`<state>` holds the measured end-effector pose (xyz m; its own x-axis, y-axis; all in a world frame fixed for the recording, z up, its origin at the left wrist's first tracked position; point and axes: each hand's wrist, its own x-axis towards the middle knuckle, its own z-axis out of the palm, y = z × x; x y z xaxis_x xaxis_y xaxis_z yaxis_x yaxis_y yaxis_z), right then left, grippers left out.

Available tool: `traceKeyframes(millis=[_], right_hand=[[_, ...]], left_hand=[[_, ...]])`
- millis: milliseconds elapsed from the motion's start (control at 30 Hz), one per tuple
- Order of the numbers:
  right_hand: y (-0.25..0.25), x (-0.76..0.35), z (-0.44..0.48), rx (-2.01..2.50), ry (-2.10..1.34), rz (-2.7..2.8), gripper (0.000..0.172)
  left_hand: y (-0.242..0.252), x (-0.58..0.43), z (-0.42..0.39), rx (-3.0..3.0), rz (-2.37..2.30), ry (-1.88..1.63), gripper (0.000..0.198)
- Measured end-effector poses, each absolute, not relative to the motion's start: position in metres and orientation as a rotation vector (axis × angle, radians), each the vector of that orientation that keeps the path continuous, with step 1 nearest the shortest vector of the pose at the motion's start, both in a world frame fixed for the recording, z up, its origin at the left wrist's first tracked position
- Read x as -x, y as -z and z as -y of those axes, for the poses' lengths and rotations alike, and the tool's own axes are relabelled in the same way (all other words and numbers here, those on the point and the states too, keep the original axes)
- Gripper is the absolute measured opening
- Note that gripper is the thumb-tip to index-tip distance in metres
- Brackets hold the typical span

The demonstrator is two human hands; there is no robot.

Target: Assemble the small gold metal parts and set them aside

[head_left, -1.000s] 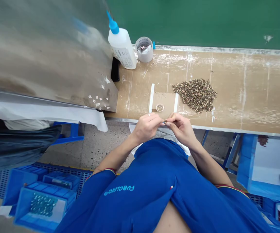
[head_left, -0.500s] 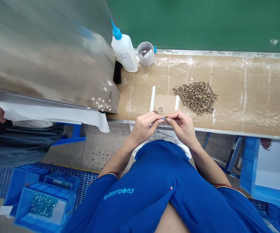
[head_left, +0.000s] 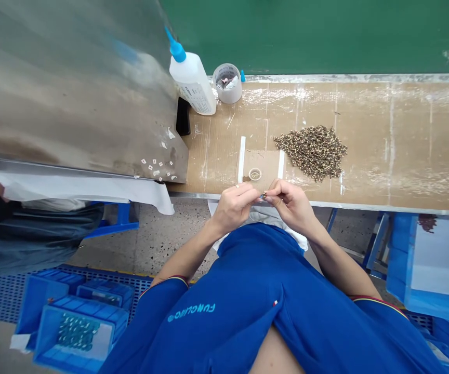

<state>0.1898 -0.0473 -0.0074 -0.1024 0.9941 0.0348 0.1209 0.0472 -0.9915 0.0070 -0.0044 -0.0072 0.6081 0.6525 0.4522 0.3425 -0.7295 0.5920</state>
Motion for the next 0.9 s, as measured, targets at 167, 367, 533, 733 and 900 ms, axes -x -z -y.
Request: traceKeyframes(millis=[167, 367, 533, 733, 900], right_hand=[[0.012, -0.19, 0.045, 1.238, -1.239, 1.413, 0.027], [0.024, -0.188, 0.038, 1.285, -1.345, 1.299, 0.028], [0.046, -0.252, 0.026, 1.643, -0.747, 1.247, 0.017], [0.087, -0.406, -0.01, 2.01, -0.104, 0.904, 0.015], [0.111, -0.457, -0.036, 1.997, -0.148, 0.694, 0.011]], left_hand=[[0.011, -0.005, 0.007, -2.374, -0.808, -0.868, 0.029], [0.012, 0.004, 0.005, -2.2, -0.947, -0.745, 0.027], [0.005, 0.072, -0.003, -1.852, -1.426, -0.997, 0.03], [0.02, 0.143, -0.039, -1.371, -1.88, -1.613, 0.047], [0.018, 0.167, -0.064, -1.453, -1.802, -1.326, 0.047]])
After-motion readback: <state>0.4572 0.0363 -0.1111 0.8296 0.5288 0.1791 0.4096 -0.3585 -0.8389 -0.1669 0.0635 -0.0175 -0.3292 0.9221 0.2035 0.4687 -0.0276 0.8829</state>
